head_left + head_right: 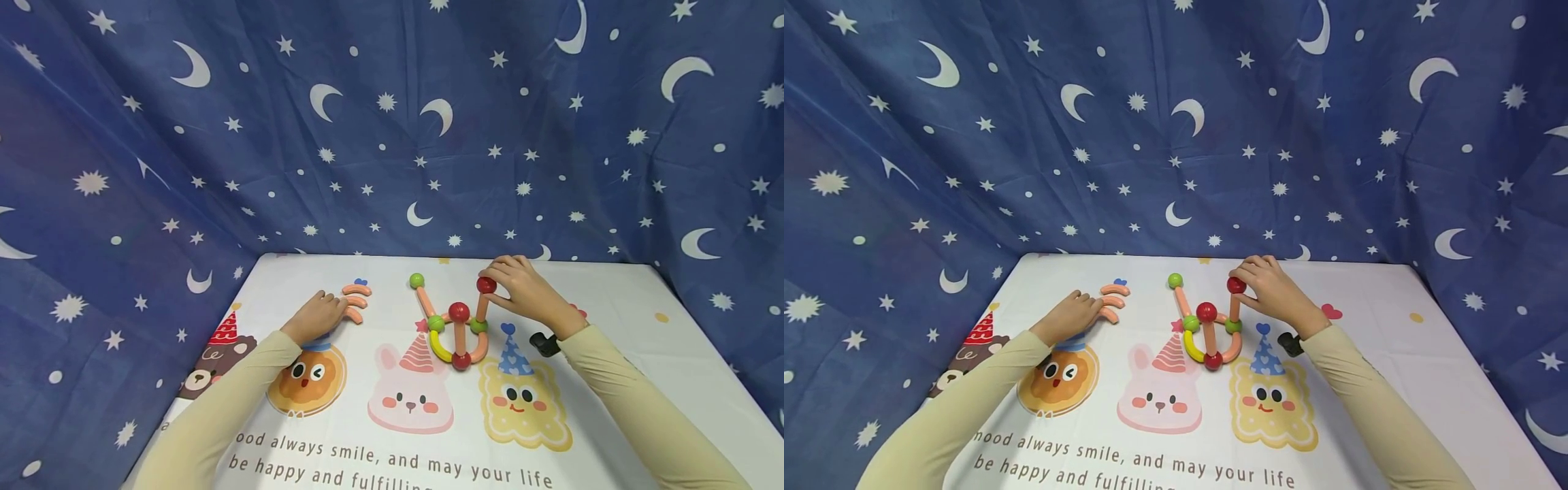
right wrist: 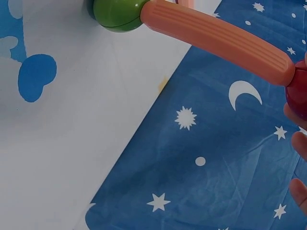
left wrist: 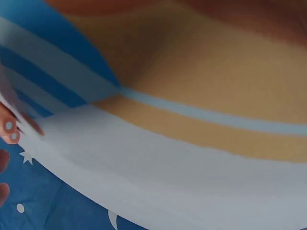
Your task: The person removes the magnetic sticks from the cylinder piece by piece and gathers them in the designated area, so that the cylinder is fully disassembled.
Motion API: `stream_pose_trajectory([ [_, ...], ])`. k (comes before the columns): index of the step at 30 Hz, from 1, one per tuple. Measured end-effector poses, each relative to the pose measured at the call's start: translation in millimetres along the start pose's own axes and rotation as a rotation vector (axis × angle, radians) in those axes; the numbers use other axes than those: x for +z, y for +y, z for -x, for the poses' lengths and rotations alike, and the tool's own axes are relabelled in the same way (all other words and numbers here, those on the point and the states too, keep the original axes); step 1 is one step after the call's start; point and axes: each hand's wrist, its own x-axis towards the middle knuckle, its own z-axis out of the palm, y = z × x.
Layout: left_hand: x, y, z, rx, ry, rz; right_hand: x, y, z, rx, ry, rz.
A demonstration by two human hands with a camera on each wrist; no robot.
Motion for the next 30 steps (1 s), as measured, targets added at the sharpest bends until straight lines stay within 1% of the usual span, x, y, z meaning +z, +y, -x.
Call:
stream_pose_trajectory([
  [3, 2.1, -0.4, -0.2, 0.022, -0.022, -0.024, 1, 0, -0.3, 0.000, 0.000, 0.000],
  [6, 3.9, -1.0, 0.3, 0.024, -0.009, -0.012, 1, 0, -0.7, 0.000, 0.001, -0.001],
  [8, 5.6, -1.8, 1.6, 0.009, 0.018, 0.017, 1, 0, -0.9, -0.002, 0.003, -0.003],
  [11, 9.8, -3.9, 4.0, -0.030, 0.066, 0.075, 1, 0, -0.9, -0.008, 0.009, -0.005],
  [14, 13.0, -5.6, 5.7, -0.055, 0.089, 0.114, 1, -1, -0.7, -0.011, 0.018, -0.006],
  [19, 14.2, -5.9, 6.5, -0.060, 0.068, 0.142, 1, -1, -0.6, -0.010, 0.020, -0.001],
  [22, 11.9, -6.1, 5.3, -0.078, 0.054, 0.158, 1, 0, -1.0, -0.010, 0.020, -0.001],
  [24, 8.1, -6.4, 0.2, -0.111, 0.025, 0.183, 1, 0, -1.1, -0.012, 0.022, 0.000],
  [26, 2.8, -6.2, -9.8, -0.144, 0.005, 0.213, 1, 0, -1.1, -0.014, 0.024, -0.001],
  [28, -3.9, -4.2, -25.7, -0.167, -0.022, 0.228, 2, 0, -0.7, -0.017, 0.027, 0.001],
  [30, -10.1, 0.0, -45.4, -0.167, -0.016, 0.227, 2, 0, -0.9, -0.020, 0.033, -0.002],
])
